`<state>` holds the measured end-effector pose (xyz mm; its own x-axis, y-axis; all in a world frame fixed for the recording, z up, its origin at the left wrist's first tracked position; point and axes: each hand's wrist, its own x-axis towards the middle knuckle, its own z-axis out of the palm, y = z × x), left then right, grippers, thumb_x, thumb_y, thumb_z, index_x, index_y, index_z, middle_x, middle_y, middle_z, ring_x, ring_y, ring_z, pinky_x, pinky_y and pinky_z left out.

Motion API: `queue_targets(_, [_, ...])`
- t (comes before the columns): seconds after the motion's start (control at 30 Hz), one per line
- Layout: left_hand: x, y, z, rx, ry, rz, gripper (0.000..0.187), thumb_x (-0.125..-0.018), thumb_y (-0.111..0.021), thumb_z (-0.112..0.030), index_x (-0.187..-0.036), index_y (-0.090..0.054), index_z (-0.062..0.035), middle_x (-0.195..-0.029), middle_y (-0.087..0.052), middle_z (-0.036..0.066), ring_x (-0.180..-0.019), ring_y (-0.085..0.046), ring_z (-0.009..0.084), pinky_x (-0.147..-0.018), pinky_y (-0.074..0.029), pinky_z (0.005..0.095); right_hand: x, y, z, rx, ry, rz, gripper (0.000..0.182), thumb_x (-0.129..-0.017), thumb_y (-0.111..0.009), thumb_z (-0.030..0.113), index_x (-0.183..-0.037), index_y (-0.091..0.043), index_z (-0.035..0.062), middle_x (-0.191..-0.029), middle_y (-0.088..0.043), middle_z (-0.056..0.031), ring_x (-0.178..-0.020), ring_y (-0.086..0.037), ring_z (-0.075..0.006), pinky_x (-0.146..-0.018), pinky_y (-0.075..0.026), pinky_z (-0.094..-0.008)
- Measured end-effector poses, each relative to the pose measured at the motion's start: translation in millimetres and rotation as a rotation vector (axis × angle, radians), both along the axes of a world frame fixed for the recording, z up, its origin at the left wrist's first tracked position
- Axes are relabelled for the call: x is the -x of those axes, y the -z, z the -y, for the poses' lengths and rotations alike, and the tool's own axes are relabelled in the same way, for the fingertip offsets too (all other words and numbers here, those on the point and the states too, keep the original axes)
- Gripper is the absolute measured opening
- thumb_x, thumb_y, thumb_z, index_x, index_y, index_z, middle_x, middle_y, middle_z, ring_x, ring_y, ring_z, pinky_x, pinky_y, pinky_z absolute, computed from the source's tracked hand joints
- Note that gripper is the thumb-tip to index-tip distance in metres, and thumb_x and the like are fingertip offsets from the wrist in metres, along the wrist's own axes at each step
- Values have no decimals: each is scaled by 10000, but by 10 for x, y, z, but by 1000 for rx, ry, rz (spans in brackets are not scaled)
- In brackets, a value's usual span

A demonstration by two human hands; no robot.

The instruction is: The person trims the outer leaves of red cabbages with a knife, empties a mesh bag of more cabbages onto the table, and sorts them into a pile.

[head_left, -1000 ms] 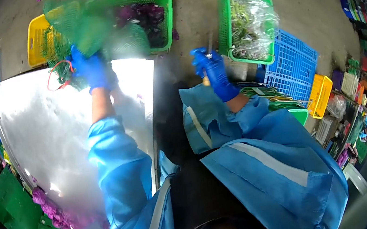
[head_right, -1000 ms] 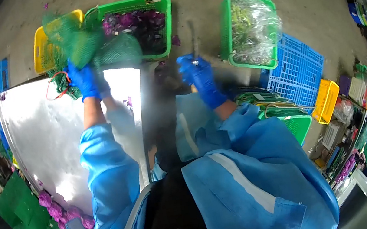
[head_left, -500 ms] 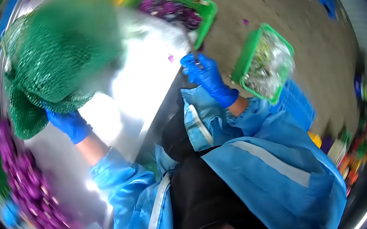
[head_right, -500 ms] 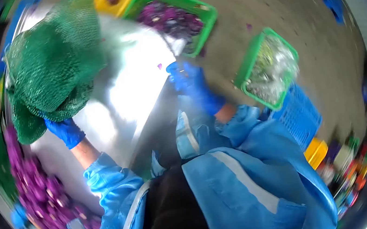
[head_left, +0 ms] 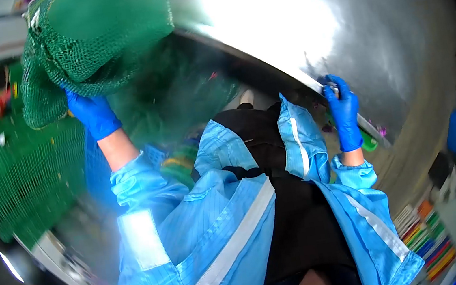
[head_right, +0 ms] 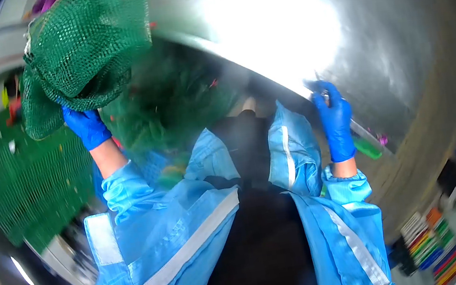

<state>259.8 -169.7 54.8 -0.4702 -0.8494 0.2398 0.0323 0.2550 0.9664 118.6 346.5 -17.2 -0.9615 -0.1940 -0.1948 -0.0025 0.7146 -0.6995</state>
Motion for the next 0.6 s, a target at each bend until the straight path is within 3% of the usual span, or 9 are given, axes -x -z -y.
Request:
queue_targets(0.03, [-341,-166,-61,-14,-140,34,467,-957,-546,-196,-1352,-479,42,-1293,-580,179,-1135,-565,323,-1004,-425,397,50,-29,6,-3,-14,40,288,-877,-670,172,-1153,-651,92,-938,-709,-97,-842,-640,-134,-774,-511,-295])
queue_targets(0.07, [-890,-32,11,471,-186,380,494,-934,-572,-207,-1341,-481,58,-1268,-596,209,-1121,-578,352,-992,-429,400,87,7,-36,-6,-26,81,290,-879,-670,174,-1154,-652,83,-926,-705,-95,-829,-635,-133,-774,-509,-292])
queue_targets(0.13, [-1607,26,-64,644,-357,585,540,-915,-583,-250,-1337,-474,68,-1254,-590,247,-1118,-580,370,-978,-436,405,174,80,-229,14,-23,79,270,-892,-660,160,-1148,-656,73,-917,-703,-77,-808,-622,-121,-766,-507,-283])
queue_targets(0.2, [-2243,12,-351,672,-542,718,559,-913,-581,-267,-1345,-464,68,-1262,-578,258,-1130,-571,372,-979,-434,407,245,243,-358,13,-77,69,242,-912,-641,129,-1149,-665,88,-1013,-702,-54,-909,-623,-108,-825,-497,-279])
queue_targets(0.27, [-2700,-26,-850,543,-704,703,552,-929,-570,-279,-1355,-461,55,-1294,-558,243,-1151,-556,364,-989,-428,408,455,383,-480,-2,-134,46,240,-914,-641,117,-1150,-668,90,-1032,-693,-44,-944,-613,-109,-852,-489,-277])
queue_targets(0.43, [-3003,-189,-1277,-241,-1031,-272,515,-935,-586,-327,-1339,-509,-17,-1309,-561,162,-1152,-549,312,-991,-448,448,986,291,49,44,-251,99,241,-919,-644,126,-1157,-668,94,-1058,-683,-34,-966,-604,-123,-857,-488,-272])
queue_targets(0.47, [-2947,-175,-1372,-280,-1029,-229,526,-955,-554,-398,-1349,-504,-52,-1332,-547,143,-1170,-543,315,-987,-455,475,1071,362,117,80,-266,118,241,-921,-644,133,-1158,-667,96,-1065,-681,-34,-973,-603,-126,-859,-487,-273])
queue_targets(0.53, [-2660,-196,-1500,-287,-1017,-210,595,-991,-478,-419,-1430,-390,-28,-1428,-456,147,-1279,-445,302,-1096,-339,445,1154,629,162,122,-302,107,233,-928,-640,167,-1131,-670,57,-1058,-685,-62,-960,-610,-141,-855,-495,-291])
queue_targets(0.6, [-2609,-28,-1423,-365,-953,-238,615,-984,-495,-427,-1437,-382,-27,-1424,-461,139,-1273,-444,291,-1091,-338,429,1204,705,236,37,-262,-33,219,-929,-654,159,-1127,-681,71,-799,-640,30,-637,-534,-40,-559,-428,-175])
